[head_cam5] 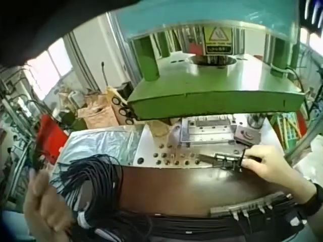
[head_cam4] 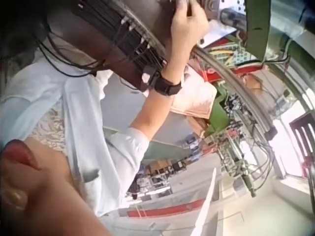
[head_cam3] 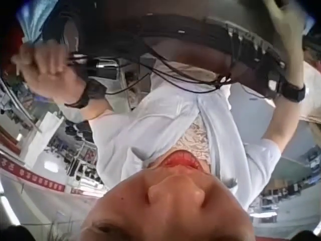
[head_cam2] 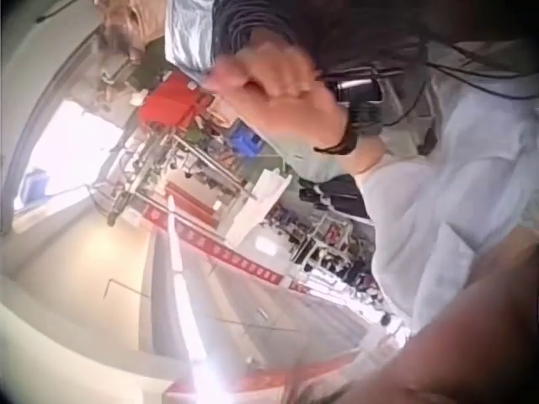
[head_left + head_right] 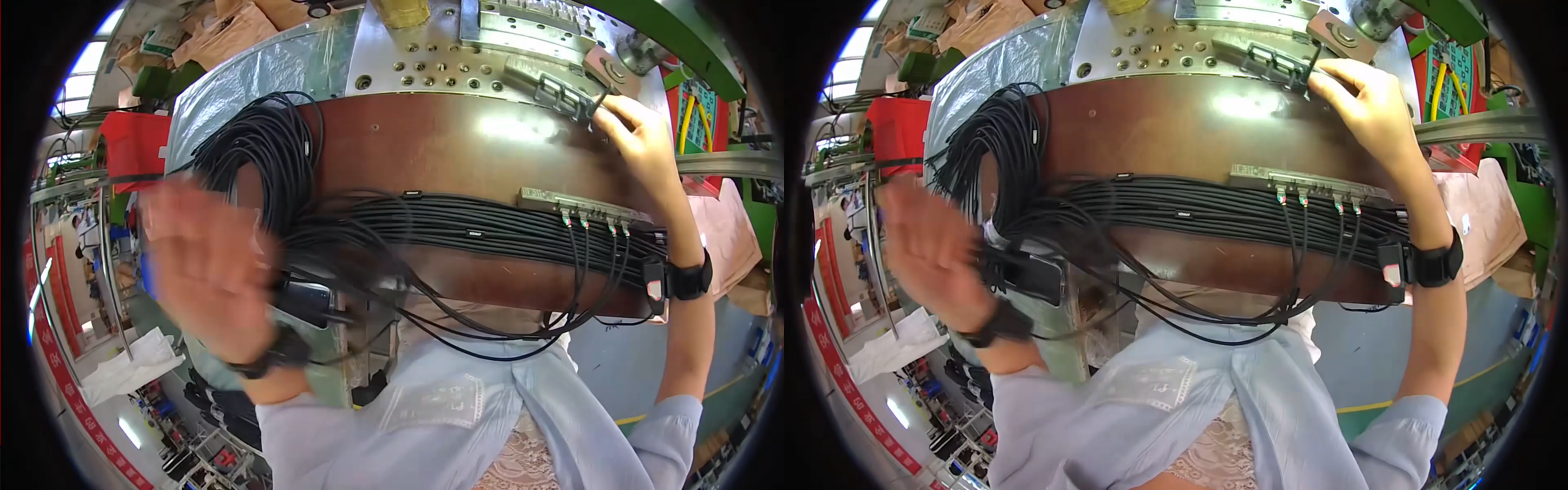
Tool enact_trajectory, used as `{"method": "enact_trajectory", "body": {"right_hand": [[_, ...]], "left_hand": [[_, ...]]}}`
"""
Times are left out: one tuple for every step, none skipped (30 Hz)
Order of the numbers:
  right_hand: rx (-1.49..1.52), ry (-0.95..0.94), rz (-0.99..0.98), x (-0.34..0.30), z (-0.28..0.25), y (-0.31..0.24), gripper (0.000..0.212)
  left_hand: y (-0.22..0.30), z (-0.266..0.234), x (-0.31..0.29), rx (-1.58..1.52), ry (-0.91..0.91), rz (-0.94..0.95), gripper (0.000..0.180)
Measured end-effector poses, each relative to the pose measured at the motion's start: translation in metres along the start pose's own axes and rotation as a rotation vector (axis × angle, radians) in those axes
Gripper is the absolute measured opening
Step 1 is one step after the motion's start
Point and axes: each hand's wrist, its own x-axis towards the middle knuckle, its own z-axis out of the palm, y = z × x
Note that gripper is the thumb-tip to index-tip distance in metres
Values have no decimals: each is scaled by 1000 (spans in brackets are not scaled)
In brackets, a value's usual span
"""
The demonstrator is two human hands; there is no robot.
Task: The person picks up three cables, aligns their connectors into a metal fixture, and trims the wire ends with yellow-handled pliers. They then transfer the cables into a machine press, activate it, and remove the finished cables to place them on a pile.
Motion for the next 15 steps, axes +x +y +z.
{"method": "enact_trajectory", "body": {"right_hand": [[-176, 54, -162, -9, -2, 8, 22], [-355, 103, -331, -15, -4, 7, 24], [-359, 96, -323, -24, -3, 3, 24], [-425, 157, -326, -32, -6, -9, 26], [-481, 223, -337, -36, -5, -22, 28], [-541, 288, -343, -43, -5, -30, 30], [-556, 291, -332, -55, -7, -35, 30], [-375, 118, -273, -72, -10, -37, 30], [-186, -52, -201, -88, -11, -38, 29], [-210, -56, -169, -94, -11, -37, 29], [-193, -78, -152, -94, -8, -37, 28], [-168, -97, -146, -92, -5, -38, 26], [-175, -95, -143, -87, -6, -43, 26], [-65, -101, -95, -81, -6, -46, 25], [45, -108, -46, -73, -5, -49, 24]], "left_hand": [[60, -29, 15, 117, -171, 59, 28], [117, -66, 21, 654, 108, 504, 29], [122, -84, 33, 825, 413, 588, 34], [126, -91, 42, 995, 716, 670, 39], [138, -101, 34, 1007, 712, 678, 39], [149, -114, 19, 1191, 791, 298, 45], [151, -124, 13, 1334, 836, -108, 51], [134, -123, 15, 1352, 735, -134, 55], [106, -113, 15, 1369, 634, -168, 59], [64, -90, 12, 1422, 373, -226, 59], [18, -67, 8, 1453, 106, -276, 60], [-32, -40, 9, 1224, 2, -496, 57], [-76, -18, 8, 997, -236, -600, 56], [-120, -14, 3, 852, -353, -672, 54], [-157, -2, -5, 912, -427, -655, 52]]}}
